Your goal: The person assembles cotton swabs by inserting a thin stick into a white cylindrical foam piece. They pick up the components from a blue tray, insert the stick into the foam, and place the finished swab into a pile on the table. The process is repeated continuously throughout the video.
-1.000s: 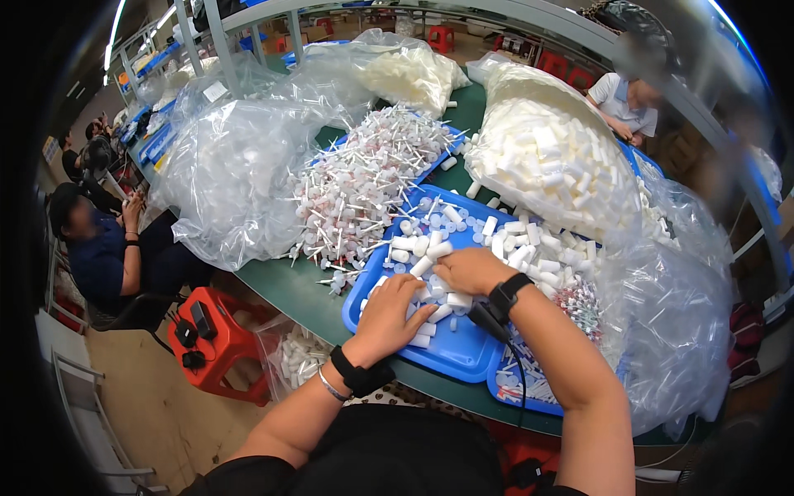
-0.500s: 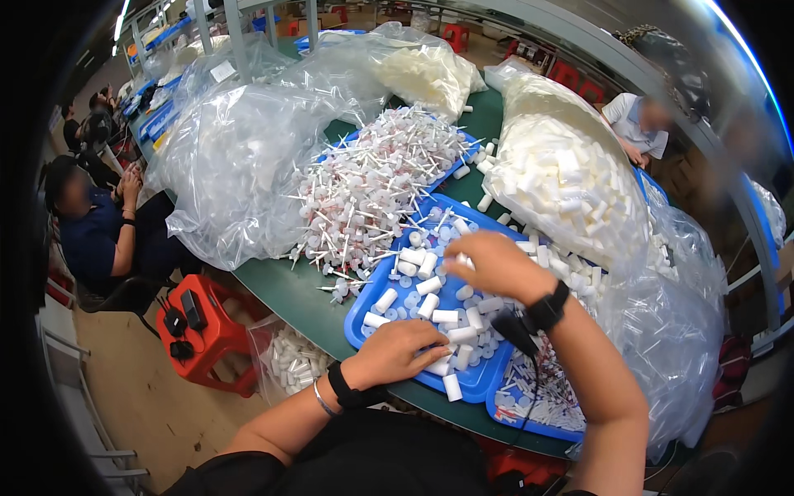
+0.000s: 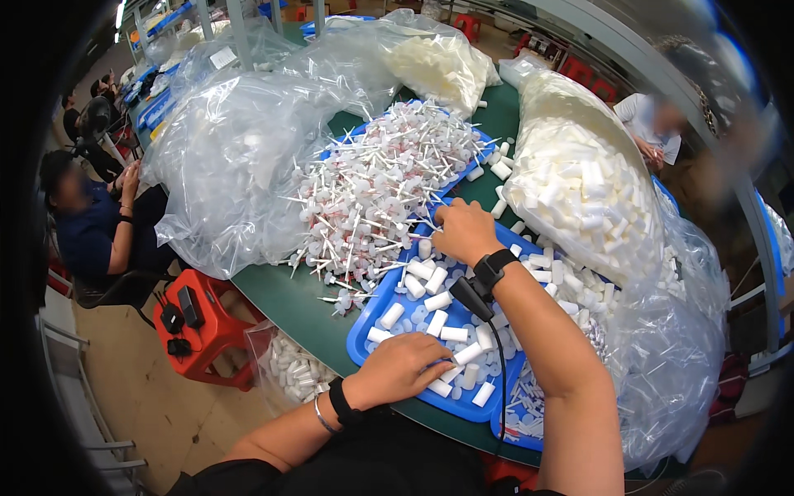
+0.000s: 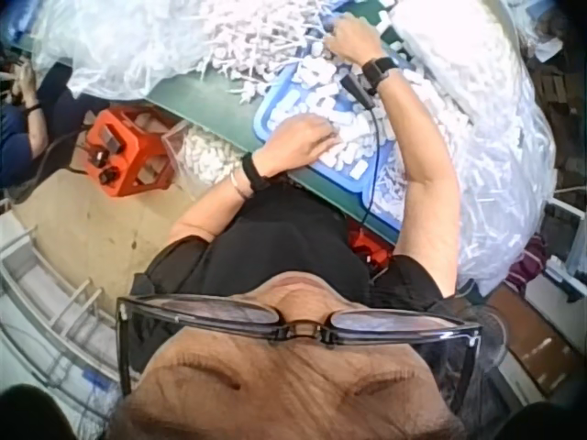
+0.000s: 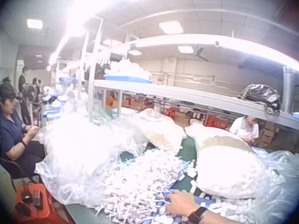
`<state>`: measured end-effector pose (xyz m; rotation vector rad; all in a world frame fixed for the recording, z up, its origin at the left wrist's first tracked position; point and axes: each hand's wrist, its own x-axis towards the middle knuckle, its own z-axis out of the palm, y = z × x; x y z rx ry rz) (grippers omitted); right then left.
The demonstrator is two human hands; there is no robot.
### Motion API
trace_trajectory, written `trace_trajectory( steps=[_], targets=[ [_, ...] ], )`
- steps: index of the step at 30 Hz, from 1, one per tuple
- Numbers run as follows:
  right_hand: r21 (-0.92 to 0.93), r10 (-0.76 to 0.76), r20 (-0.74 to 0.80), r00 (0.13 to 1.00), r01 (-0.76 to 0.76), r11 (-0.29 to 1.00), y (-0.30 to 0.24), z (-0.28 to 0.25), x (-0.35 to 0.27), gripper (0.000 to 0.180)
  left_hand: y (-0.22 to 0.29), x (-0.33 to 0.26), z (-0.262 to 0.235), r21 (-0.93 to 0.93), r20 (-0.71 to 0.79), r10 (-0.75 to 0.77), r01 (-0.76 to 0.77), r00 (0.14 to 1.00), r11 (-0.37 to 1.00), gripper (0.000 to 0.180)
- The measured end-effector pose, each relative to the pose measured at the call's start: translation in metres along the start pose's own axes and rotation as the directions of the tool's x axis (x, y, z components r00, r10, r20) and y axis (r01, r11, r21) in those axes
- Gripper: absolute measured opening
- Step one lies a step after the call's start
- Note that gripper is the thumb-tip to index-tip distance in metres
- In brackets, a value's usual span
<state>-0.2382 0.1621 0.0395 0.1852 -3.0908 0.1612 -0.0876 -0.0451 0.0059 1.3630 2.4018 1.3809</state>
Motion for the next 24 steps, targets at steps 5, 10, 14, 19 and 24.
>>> trace_trajectory(
  steps=[5,10,14,19,24],
  targets=[
    [0.271,0.002,-0.055,0.998,0.013,0.962,0.014,0.002,0.0,0.019,-0.002,0.0,0.0,-0.011,-0.016,-0.001,0.001,1.0,1.0,0.019],
    [0.54,0.072,-0.031,0.997,-0.044,0.841,0.026,-0.02,-0.008,0.016,-0.004,-0.002,0.0,-0.03,-0.018,-0.007,0.006,1.0,1.0,0.019],
    [0.789,0.155,0.151,0.976,-0.213,0.576,0.037,-0.036,-0.011,0.016,-0.004,-0.002,-0.001,-0.034,-0.023,-0.01,0.009,1.0,0.999,0.018],
    [0.876,0.121,0.206,0.971,-0.238,0.42,0.028,-0.065,-0.014,0.013,-0.004,-0.003,0.0,-0.043,-0.017,-0.007,0.006,1.0,0.999,0.018],
    [0.913,0.088,0.097,0.991,-0.124,0.389,-0.006,-0.107,0.01,0.015,-0.004,-0.003,-0.001,-0.049,-0.002,-0.02,0.02,1.0,0.999,0.018]
  ],
)
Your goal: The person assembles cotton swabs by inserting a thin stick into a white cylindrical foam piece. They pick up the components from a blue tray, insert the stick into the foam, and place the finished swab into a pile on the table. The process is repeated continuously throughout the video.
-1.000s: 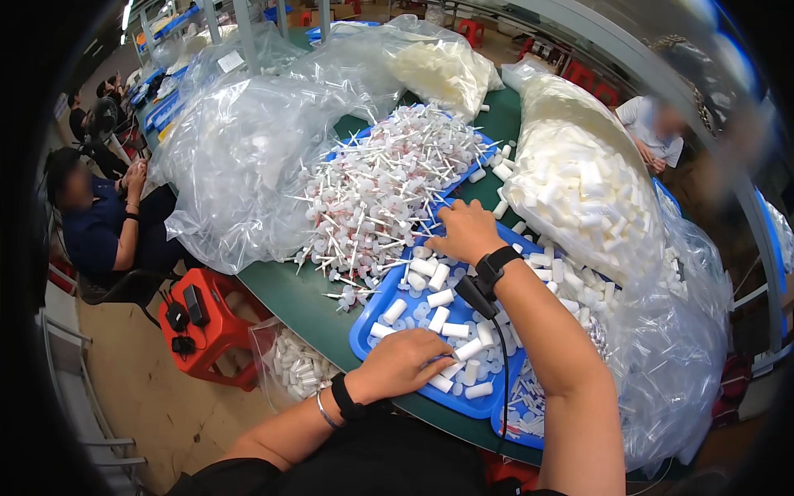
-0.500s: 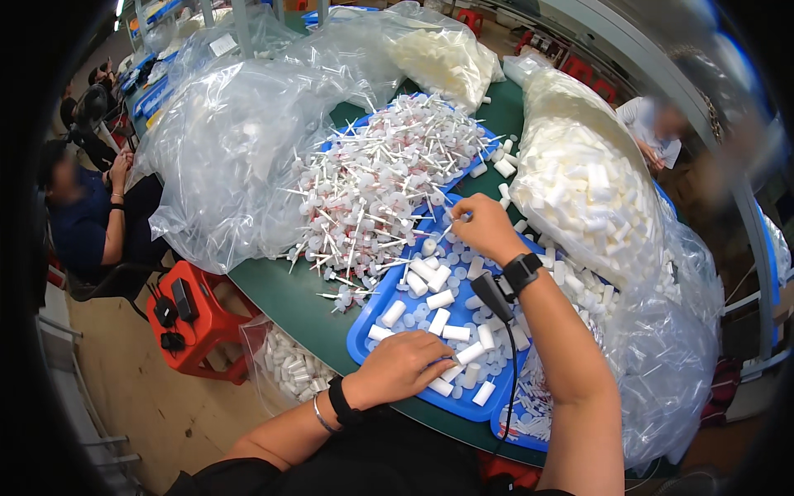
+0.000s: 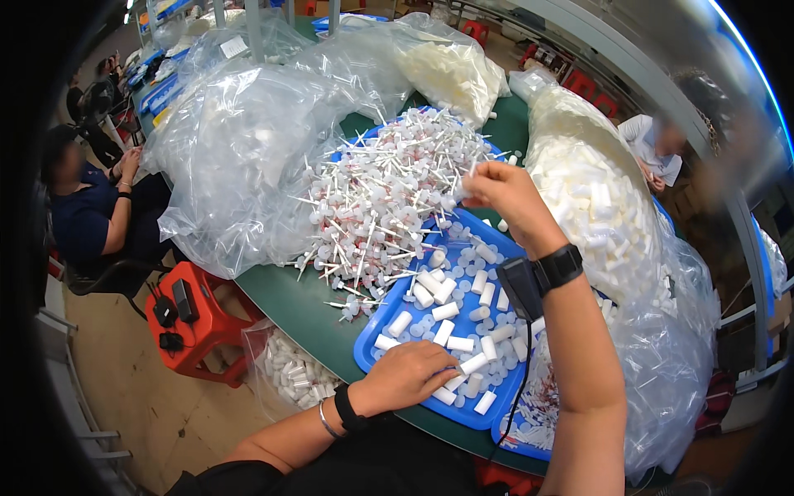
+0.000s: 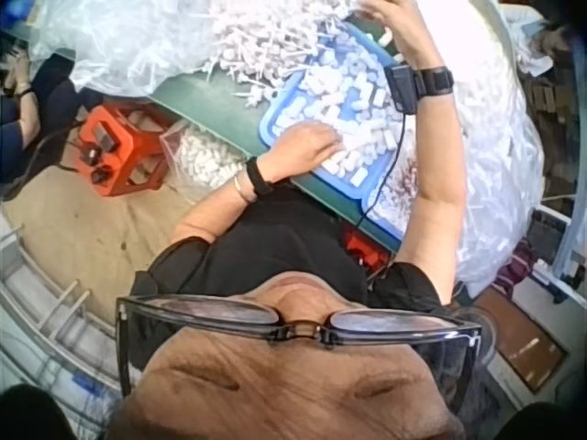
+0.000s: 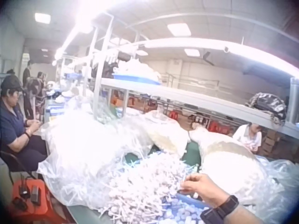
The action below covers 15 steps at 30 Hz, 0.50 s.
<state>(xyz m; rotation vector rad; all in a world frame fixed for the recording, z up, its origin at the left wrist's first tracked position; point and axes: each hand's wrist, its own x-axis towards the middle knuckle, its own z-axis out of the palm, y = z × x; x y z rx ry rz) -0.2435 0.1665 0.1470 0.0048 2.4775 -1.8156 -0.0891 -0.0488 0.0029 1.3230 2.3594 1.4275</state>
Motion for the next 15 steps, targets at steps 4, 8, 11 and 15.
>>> trace_trajectory(
  steps=[4,8,11,15],
  targets=[
    [0.194,-0.116,-0.03,0.993,0.12,0.974,-0.007,0.021,0.03,0.03,0.001,0.0,-0.001,-0.041,-0.052,0.026,-0.028,0.998,0.999,0.019],
    [-0.497,-0.18,-0.044,0.983,0.135,0.857,0.042,-0.01,0.04,0.025,0.002,0.0,-0.001,0.006,-0.019,-0.006,0.006,1.0,1.0,0.019],
    [-0.849,-0.182,0.094,0.979,0.174,0.499,0.08,-0.009,0.015,0.015,-0.001,0.0,0.001,0.004,-0.025,0.002,-0.002,1.0,1.0,0.019],
    [-0.951,-0.108,0.004,0.994,0.038,0.307,0.11,0.011,0.004,0.015,-0.001,0.0,0.002,0.005,-0.033,0.001,-0.001,0.999,1.0,0.019]
  ],
)
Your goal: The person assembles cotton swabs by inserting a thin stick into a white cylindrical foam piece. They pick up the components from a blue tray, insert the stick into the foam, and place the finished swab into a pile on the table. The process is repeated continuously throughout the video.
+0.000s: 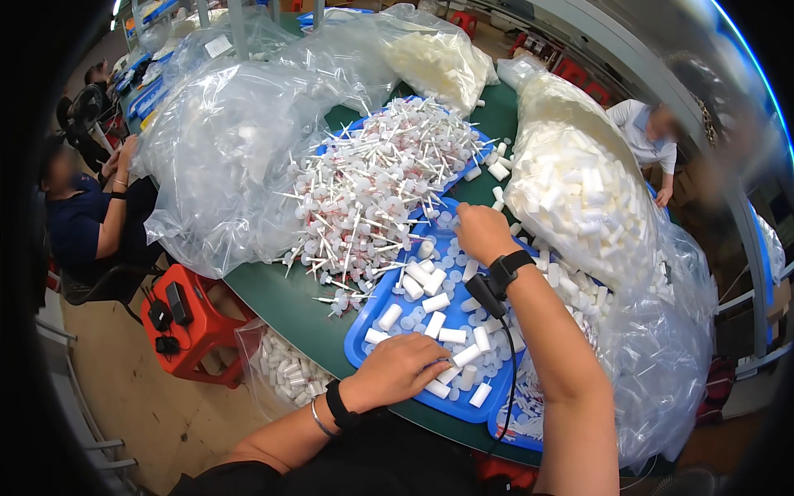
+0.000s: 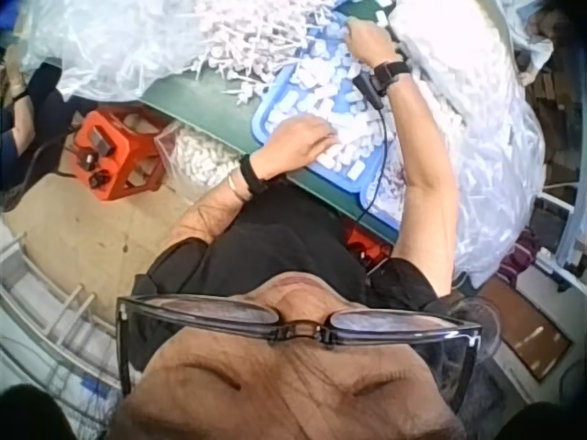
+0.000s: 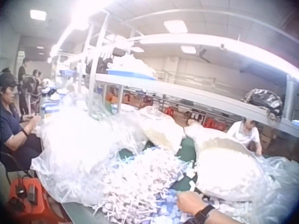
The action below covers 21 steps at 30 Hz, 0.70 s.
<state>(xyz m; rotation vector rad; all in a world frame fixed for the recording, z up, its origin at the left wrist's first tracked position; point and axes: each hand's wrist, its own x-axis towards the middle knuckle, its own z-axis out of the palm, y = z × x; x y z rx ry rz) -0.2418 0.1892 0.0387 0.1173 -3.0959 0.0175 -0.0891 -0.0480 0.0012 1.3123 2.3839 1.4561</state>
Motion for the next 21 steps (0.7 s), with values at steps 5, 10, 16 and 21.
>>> trace_trajectory(
  steps=[5,10,16,21],
  targets=[
    [0.122,0.022,-0.026,0.999,-0.019,0.992,0.018,0.007,-0.003,0.02,0.001,0.0,-0.001,0.008,-0.007,0.004,-0.004,1.0,1.0,0.018],
    [0.132,-0.061,0.035,0.998,0.056,0.99,0.015,-0.006,-0.006,0.024,0.001,0.0,-0.001,0.021,0.001,-0.004,0.004,1.0,1.0,0.017],
    [0.138,-0.079,-0.086,0.993,0.091,0.986,0.016,-0.001,-0.008,0.023,0.0,-0.002,0.0,0.006,-0.019,0.002,-0.002,1.0,1.0,0.018],
    [0.538,0.081,-0.13,0.988,0.002,0.843,0.01,-0.041,0.002,0.024,0.002,0.0,0.0,0.008,0.005,-0.004,0.004,1.0,1.0,0.018]
  ],
)
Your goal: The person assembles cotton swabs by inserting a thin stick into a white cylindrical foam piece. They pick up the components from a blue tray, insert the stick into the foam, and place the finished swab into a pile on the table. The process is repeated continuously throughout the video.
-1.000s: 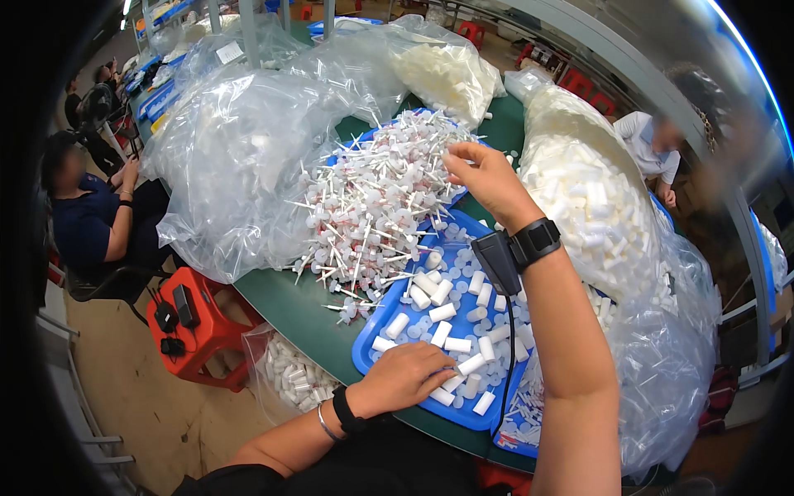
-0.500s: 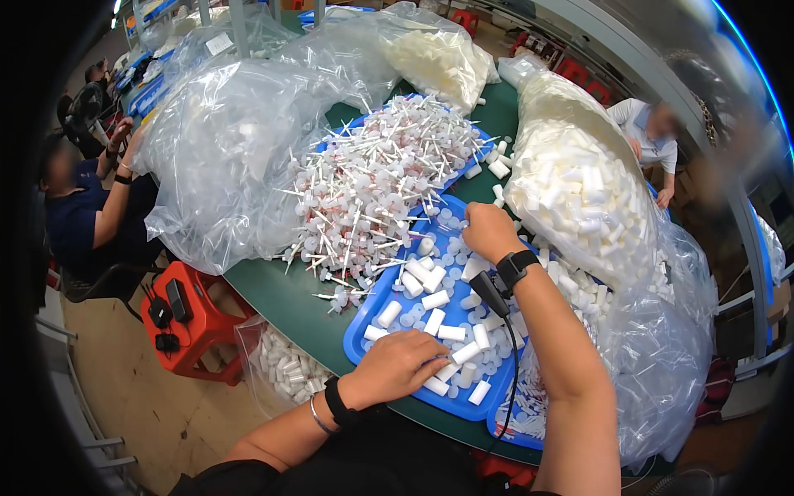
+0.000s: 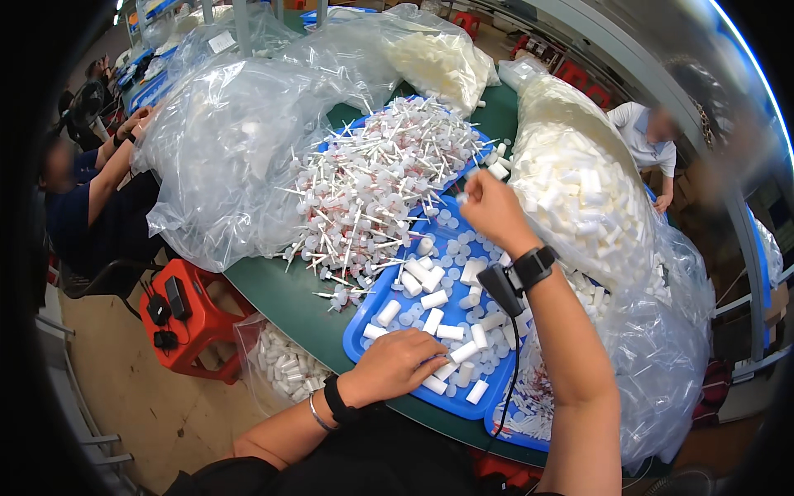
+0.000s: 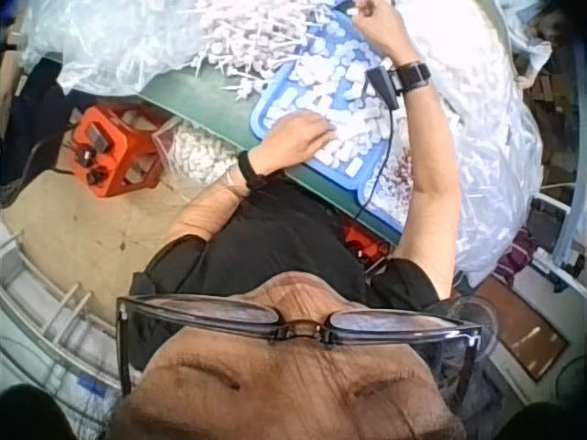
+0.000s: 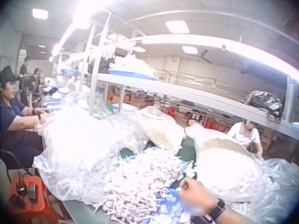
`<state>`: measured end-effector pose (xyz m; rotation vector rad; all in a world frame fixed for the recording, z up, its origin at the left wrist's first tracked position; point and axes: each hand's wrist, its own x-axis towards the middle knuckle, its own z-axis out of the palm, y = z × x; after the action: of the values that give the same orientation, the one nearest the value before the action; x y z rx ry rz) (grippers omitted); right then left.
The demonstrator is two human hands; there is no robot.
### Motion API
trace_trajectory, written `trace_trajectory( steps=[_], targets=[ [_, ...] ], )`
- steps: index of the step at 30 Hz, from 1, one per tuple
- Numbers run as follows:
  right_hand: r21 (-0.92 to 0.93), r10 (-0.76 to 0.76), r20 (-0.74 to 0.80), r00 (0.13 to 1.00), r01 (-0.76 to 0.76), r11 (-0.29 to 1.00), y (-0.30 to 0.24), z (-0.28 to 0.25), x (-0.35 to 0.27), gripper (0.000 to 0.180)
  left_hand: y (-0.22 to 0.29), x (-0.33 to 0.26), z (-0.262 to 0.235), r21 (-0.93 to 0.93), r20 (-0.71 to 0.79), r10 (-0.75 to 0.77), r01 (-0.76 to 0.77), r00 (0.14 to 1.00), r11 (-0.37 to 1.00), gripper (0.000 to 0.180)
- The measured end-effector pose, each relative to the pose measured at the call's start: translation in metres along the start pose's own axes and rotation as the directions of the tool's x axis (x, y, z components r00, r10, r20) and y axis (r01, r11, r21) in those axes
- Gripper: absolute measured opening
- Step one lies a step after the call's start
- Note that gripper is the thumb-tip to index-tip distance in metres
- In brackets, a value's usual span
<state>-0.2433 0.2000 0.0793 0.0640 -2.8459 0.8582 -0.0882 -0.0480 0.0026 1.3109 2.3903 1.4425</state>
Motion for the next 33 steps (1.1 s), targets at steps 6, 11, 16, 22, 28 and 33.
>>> trace_trajectory(
  steps=[6,11,16,22,28,33],
  targets=[
    [0.365,-0.008,0.012,1.0,0.003,0.931,-0.017,-0.001,0.041,0.011,0.0,-0.002,0.001,0.009,-0.012,0.001,-0.001,1.0,1.0,0.018],
    [-0.189,-0.257,0.021,0.966,0.257,0.948,0.04,0.058,0.011,0.015,0.002,0.0,-0.004,0.103,-0.156,0.064,-0.048,0.986,0.994,0.017],
    [-0.154,-0.21,-0.038,0.977,0.202,0.967,0.03,0.073,-0.013,0.019,0.001,0.0,-0.001,0.123,-0.233,0.077,-0.049,0.969,0.991,0.018],
    [-0.177,-0.196,-0.011,0.981,0.191,0.965,0.036,0.075,-0.015,0.021,0.002,0.001,0.0,0.125,-0.236,0.081,-0.053,0.968,0.991,0.016],
    [-0.176,-0.167,0.042,0.985,0.172,0.969,0.054,0.081,-0.007,0.027,0.006,0.004,0.0,0.261,-0.305,-0.042,0.126,0.952,0.957,0.033],
    [-0.238,-0.029,0.175,0.984,0.071,0.969,0.052,0.084,-0.005,0.034,0.0,0.003,0.007,0.233,-0.268,-0.12,0.185,0.956,0.955,0.047]
  ],
)
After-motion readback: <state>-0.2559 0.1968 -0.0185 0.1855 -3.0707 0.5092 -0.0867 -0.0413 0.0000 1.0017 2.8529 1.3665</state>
